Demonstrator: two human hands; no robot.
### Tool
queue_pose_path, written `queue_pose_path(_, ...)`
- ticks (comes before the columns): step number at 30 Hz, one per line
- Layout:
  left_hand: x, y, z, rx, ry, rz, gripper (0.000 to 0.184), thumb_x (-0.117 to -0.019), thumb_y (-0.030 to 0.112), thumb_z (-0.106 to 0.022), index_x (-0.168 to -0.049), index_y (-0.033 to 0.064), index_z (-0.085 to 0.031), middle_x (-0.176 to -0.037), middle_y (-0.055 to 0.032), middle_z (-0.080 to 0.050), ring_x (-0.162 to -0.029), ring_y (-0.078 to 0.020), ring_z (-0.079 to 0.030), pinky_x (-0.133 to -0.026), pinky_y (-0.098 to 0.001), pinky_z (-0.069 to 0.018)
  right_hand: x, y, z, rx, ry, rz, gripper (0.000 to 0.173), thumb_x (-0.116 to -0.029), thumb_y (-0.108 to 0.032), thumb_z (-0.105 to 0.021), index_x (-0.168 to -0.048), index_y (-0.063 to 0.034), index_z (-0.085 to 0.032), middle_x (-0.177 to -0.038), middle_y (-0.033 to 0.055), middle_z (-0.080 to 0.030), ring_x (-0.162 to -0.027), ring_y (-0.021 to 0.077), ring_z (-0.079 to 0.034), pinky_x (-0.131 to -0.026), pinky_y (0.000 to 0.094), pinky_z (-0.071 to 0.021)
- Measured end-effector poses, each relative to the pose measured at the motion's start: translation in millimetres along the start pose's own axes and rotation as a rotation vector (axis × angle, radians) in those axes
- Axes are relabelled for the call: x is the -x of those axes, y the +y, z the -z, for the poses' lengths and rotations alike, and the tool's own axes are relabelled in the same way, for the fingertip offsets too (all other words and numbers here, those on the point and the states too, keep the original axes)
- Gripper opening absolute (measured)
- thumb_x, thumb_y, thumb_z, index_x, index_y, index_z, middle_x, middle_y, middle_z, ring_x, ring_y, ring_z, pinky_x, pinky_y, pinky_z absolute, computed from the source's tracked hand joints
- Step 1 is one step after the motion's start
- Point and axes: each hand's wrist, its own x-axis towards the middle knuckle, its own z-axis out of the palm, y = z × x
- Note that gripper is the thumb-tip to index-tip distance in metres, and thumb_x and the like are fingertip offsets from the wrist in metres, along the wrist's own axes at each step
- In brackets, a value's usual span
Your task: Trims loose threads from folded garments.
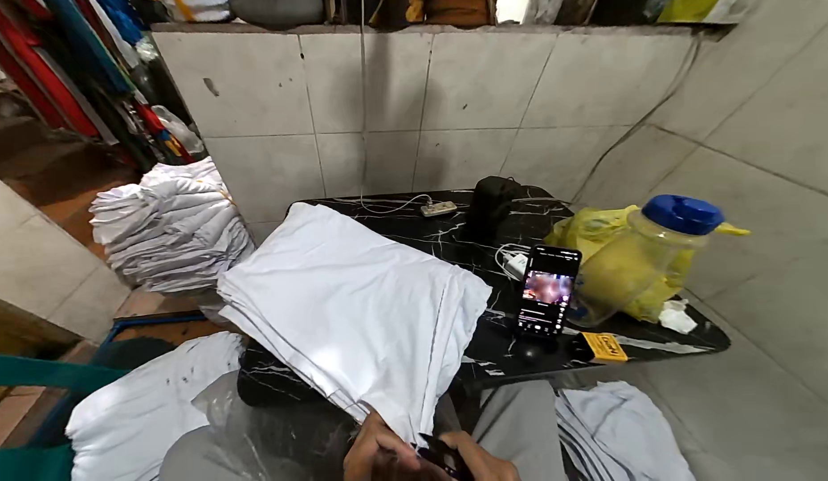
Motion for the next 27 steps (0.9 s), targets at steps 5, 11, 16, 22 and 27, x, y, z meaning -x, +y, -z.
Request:
queue_pose_path(5,1.5,-3.8,-2.0,-0.027,-0.036,-0.053,0.01,-0.1012,0.026,-0.064,-0.1,0.0157,-0.065,-0.103,0.0024,-0.063,-0.098,-0.0005,-0.062,-0.087,-0.0175,-0.0543,-0.8,-3.0,-9.2,0.125,0.099,0.111,0.028,-0.1015,-0.024,-0.063,-0.097,0.002,-0.07,-0.078,0.0133,-0.072,-0.061,0.0202,-0.069,-0.054,0.0346,-0.0566)
queue_pose_path(11,2.9,-7.2,-2.2,0.074,-0.008,-0.036,0.007,-0.0983,0.019,-0.069,-0.104,0.0165,-0.073,-0.114,0.0021,-0.069,-0.105,-0.0057,-0.068,-0.088,-0.0232,-0.0597,-2.9,-1.3,-2.3,-0.216,0.297,-0.079,0.032,-0.0987,-0.024,-0.069,-0.104,0.0069,-0.065,-0.075,0.0075,-0.064,-0.062,0.0033,-0.056,-0.058,0.0176,-0.0485)
queue_pose_path(16,3.4,-5.0,-6.3,0.024,0.012,-0.028,0.01,-0.0861,0.006,-0.081,-0.094,0.0082,-0.076,-0.103,-0.0024,-0.074,-0.095,-0.0082,-0.071,-0.084,-0.0242,-0.0619,-15.2,7.0,-8.5,-0.665,0.137,-0.191,0.021,-0.0921,-0.005,-0.073,-0.111,0.0008,-0.068,-0.094,0.0015,-0.07,-0.076,0.0033,-0.064,-0.067,0.0221,-0.056)
queue_pose_path(22,4.1,-1.4,-5.2,-0.113,0.066,0.104,0.011,-0.0819,0.006,-0.083,-0.09,0.0029,-0.076,-0.085,0.001,-0.077,-0.08,-0.0034,-0.073,-0.077,-0.0238,-0.0629,-14.8,15.4,-15.9,-0.7,0.112,-0.151,0.008,-0.0945,-0.004,-0.069,-0.101,0.0005,-0.068,-0.091,0.0009,-0.069,-0.075,0.0014,-0.063,-0.067,0.0194,-0.0542)
queue_pose_path(27,2.7,-1.8,-0.1,-0.469,-0.052,-0.091,0.014,-0.0951,0.025,-0.073,-0.09,0.0131,-0.077,-0.103,-0.0069,-0.067,-0.112,-0.0105,-0.059,-0.104,-0.0236,-0.0453,-14.2,11.0,-17.3,-0.665,0.136,-0.208,0.014,-0.094,-0.007,-0.071,-0.104,-0.0006,-0.065,-0.092,0.0017,-0.066,-0.066,0.0011,-0.058,-0.057,0.0191,-0.0501)
